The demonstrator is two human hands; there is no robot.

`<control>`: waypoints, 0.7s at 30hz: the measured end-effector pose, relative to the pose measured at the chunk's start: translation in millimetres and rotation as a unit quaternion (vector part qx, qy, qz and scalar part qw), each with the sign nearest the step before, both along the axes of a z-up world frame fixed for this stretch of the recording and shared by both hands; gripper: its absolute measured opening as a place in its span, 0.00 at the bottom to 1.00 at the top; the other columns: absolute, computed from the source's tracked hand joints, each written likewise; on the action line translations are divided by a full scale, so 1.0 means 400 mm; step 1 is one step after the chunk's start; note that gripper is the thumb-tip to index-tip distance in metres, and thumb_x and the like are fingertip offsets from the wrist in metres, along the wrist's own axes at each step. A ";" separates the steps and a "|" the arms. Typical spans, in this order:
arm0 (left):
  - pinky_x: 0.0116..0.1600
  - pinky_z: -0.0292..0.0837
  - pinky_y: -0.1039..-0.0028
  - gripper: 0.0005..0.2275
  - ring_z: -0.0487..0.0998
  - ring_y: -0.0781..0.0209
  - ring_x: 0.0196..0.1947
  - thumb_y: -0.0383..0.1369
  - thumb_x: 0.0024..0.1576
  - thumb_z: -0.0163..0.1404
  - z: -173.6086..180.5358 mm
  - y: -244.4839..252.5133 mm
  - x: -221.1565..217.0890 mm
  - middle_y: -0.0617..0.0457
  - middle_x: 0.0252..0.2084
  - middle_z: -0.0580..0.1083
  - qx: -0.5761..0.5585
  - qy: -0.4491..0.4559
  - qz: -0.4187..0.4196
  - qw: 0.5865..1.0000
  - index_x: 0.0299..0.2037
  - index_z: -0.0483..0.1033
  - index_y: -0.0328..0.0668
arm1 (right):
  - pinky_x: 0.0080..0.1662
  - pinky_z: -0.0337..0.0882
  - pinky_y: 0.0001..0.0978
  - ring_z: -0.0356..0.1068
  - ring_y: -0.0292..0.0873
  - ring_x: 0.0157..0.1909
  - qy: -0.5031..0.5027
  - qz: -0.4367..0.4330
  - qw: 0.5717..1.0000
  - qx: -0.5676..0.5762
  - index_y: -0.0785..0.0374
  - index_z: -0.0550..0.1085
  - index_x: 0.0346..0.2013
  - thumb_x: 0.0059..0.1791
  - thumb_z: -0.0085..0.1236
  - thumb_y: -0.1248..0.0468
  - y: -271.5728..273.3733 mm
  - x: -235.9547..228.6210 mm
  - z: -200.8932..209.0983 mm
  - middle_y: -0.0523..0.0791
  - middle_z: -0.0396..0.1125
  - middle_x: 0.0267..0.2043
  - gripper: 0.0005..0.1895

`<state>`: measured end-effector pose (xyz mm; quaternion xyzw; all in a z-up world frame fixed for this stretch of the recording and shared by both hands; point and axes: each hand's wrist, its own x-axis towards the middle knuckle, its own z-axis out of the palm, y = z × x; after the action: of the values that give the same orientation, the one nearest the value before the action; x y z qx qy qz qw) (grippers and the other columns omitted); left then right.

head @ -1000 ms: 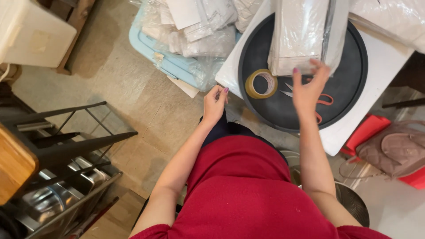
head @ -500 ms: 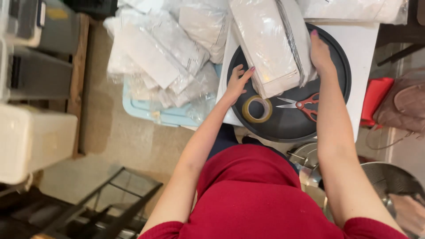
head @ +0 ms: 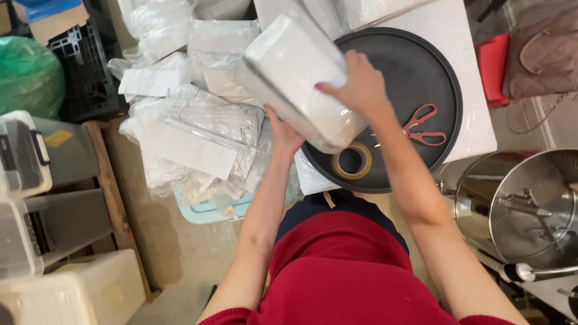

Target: The person stacks white rectangular items, places them into a clear plastic bag, seals the bag with tape, and writes details on the bag with a marker. The person uses scissors to cut the tape and a marker to label the package.

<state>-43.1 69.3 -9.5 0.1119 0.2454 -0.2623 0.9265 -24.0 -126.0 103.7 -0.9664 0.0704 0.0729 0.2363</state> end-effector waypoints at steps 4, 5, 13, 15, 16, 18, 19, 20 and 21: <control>0.76 0.55 0.51 0.47 0.63 0.42 0.71 0.66 0.46 0.48 -0.009 0.057 0.019 0.41 0.71 0.63 0.011 -0.008 -0.013 1.000 0.71 0.61 0.39 | 0.47 0.62 0.48 0.68 0.55 0.45 -0.125 0.019 0.975 -0.182 0.61 0.67 0.54 0.41 0.61 0.24 0.177 -0.092 0.018 0.49 0.64 0.51 0.48; 0.76 0.55 0.50 0.46 0.63 0.42 0.70 0.65 0.47 0.48 -0.016 0.066 0.020 0.42 0.71 0.64 0.012 -0.010 -0.016 1.000 0.71 0.61 0.40 | 0.53 0.61 0.59 0.65 0.64 0.54 -0.161 0.049 0.972 -0.167 0.64 0.68 0.57 0.41 0.65 0.32 0.228 -0.130 0.049 0.57 0.62 0.56 0.46; 0.74 0.58 0.48 0.40 0.66 0.41 0.69 0.60 0.51 0.50 -0.068 0.187 0.031 0.43 0.70 0.65 0.034 -0.042 -0.004 0.999 0.71 0.62 0.43 | 0.58 0.57 0.76 0.58 0.72 0.69 -0.319 0.189 0.928 -0.034 0.60 0.70 0.58 0.47 0.58 0.66 0.572 -0.388 0.092 0.59 0.58 0.70 0.23; 0.74 0.59 0.47 0.39 0.66 0.41 0.69 0.59 0.52 0.50 -0.072 0.223 0.026 0.43 0.70 0.65 0.040 -0.051 0.005 0.998 0.71 0.63 0.43 | 0.56 0.59 0.82 0.57 0.74 0.70 -0.356 0.218 0.909 -0.016 0.56 0.66 0.60 0.49 0.56 0.68 0.630 -0.428 0.073 0.59 0.56 0.72 0.24; 0.74 0.60 0.47 0.38 0.67 0.41 0.69 0.58 0.53 0.51 -0.074 0.240 0.023 0.43 0.70 0.66 0.044 -0.056 0.009 0.997 0.71 0.63 0.44 | 0.56 0.59 0.82 0.57 0.74 0.70 -0.356 0.221 0.908 -0.014 0.56 0.66 0.60 0.49 0.56 0.68 0.634 -0.426 0.062 0.59 0.56 0.72 0.24; 0.73 0.60 0.47 0.37 0.67 0.40 0.68 0.57 0.54 0.51 -0.079 0.278 0.007 0.43 0.70 0.66 0.052 -0.062 0.017 0.997 0.70 0.63 0.44 | 0.56 0.60 0.81 0.57 0.77 0.69 -0.341 0.245 0.907 0.034 0.54 0.65 0.63 0.42 0.69 0.59 0.645 -0.429 0.039 0.59 0.54 0.73 0.37; 0.73 0.61 0.46 0.36 0.68 0.40 0.68 0.56 0.55 0.51 -0.089 0.296 0.001 0.43 0.70 0.66 0.057 -0.065 0.020 0.996 0.70 0.63 0.45 | 0.56 0.60 0.81 0.57 0.77 0.69 -0.339 0.246 0.907 0.037 0.54 0.65 0.63 0.42 0.69 0.59 0.636 -0.426 0.038 0.59 0.54 0.73 0.37; 0.73 0.61 0.46 0.35 0.68 0.40 0.68 0.55 0.55 0.51 -0.099 0.314 -0.006 0.44 0.70 0.66 0.061 -0.068 0.022 0.996 0.70 0.63 0.45 | 0.58 0.58 0.79 0.54 0.76 0.71 -0.298 0.256 0.918 0.060 0.55 0.63 0.66 0.40 0.70 0.53 0.626 -0.422 0.038 0.58 0.51 0.75 0.43; 0.73 0.62 0.46 0.35 0.68 0.40 0.68 0.55 0.56 0.52 -0.108 0.329 -0.007 0.44 0.70 0.66 0.066 -0.072 0.023 0.995 0.70 0.64 0.45 | 0.59 0.57 0.77 0.51 0.74 0.73 -0.258 0.263 0.926 0.083 0.56 0.60 0.69 0.38 0.71 0.47 0.615 -0.415 0.037 0.57 0.48 0.77 0.49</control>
<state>-45.8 201.0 -52.7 0.1855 0.1972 -0.2151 0.9383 -190.1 120.2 118.4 -0.9126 -0.2561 -0.1139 0.2978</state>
